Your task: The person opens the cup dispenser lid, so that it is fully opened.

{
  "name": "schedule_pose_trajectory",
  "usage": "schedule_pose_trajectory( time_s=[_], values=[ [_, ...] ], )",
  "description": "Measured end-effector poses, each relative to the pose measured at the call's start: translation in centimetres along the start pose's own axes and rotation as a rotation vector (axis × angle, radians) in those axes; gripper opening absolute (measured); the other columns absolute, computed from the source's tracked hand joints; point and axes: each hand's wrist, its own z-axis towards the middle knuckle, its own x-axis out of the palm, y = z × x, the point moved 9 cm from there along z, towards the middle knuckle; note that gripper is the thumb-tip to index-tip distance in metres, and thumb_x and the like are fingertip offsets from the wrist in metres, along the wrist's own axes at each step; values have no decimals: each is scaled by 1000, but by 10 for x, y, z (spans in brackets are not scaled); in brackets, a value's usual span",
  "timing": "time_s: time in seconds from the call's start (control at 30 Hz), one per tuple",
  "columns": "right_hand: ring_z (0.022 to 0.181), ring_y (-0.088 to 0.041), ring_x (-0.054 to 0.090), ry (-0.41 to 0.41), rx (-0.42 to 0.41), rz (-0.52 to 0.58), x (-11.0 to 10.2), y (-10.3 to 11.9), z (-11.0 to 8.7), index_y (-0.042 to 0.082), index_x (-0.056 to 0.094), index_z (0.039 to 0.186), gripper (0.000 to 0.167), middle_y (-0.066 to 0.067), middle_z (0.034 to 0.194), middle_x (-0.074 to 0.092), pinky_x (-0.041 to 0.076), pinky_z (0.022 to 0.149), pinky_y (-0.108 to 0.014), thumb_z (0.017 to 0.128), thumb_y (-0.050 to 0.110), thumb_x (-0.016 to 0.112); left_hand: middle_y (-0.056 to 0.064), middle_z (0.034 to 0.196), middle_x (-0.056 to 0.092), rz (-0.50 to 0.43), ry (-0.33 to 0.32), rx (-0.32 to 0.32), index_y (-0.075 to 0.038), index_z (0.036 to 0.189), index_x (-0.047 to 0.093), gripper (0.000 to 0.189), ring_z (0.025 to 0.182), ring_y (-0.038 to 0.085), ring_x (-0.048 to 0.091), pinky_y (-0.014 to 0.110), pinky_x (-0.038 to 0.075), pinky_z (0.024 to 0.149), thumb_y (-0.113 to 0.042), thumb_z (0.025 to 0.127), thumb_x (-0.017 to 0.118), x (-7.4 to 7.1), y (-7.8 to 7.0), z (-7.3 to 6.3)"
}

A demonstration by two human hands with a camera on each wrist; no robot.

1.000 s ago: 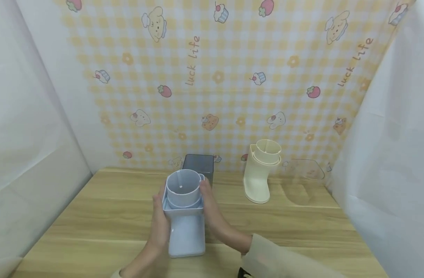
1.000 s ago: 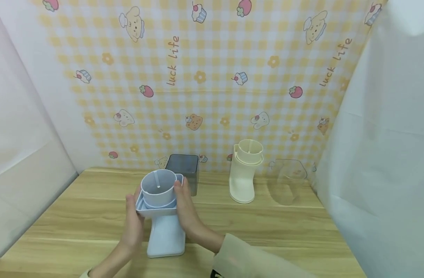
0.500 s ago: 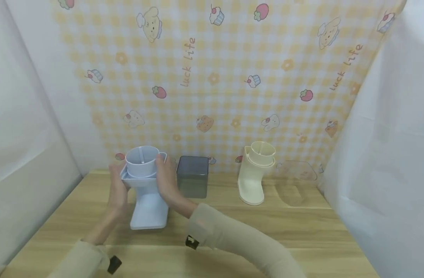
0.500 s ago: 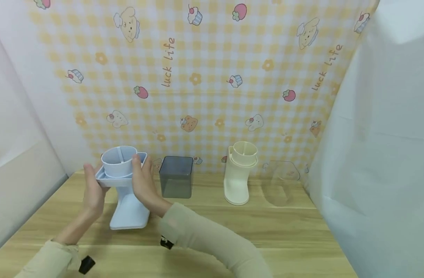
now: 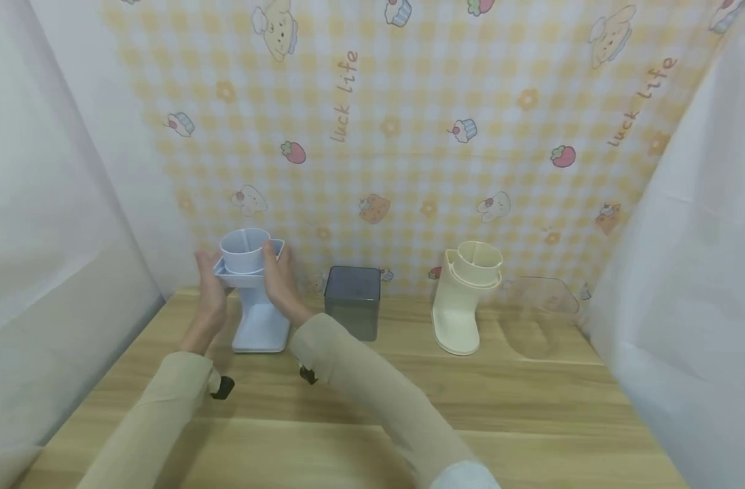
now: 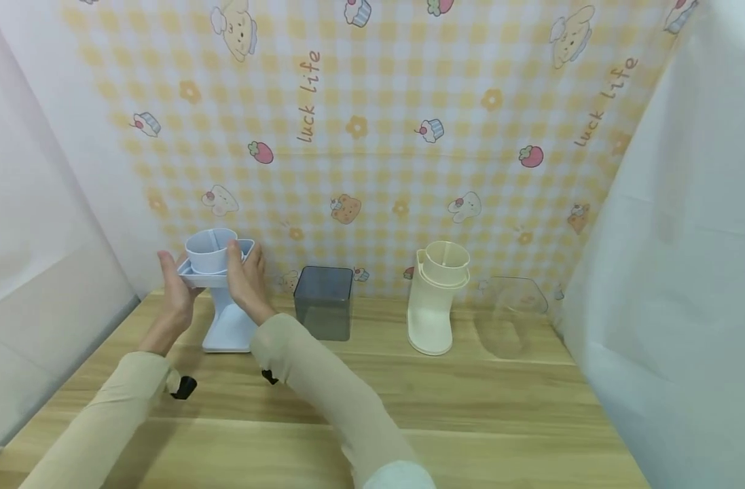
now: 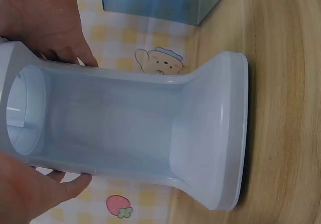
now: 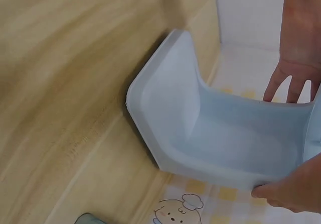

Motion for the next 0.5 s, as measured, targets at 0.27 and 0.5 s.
schedule_pose_trajectory(
  time_s=[0.27, 0.5],
  values=[
    [146, -27, 36, -8, -17, -23, 10, -4, 14, 13, 26, 156, 78, -12, 158, 36, 29, 121, -44, 99, 67, 25, 7, 142, 50, 28, -24, -11, -18, 159, 25, 82, 135, 24, 43, 59, 14, 123, -63, 98, -7, -10, 8, 7],
    [151, -27, 28, 10, 4, -12, 17, -6, 18, 14, 18, 159, 83, -9, 165, 25, 25, 123, -45, 98, 70, 24, -14, 113, 59, 24, -12, 27, -14, 155, 35, 81, 109, 6, 54, 61, 22, 118, -59, 101, -5, -12, -2, 9]
  ],
)
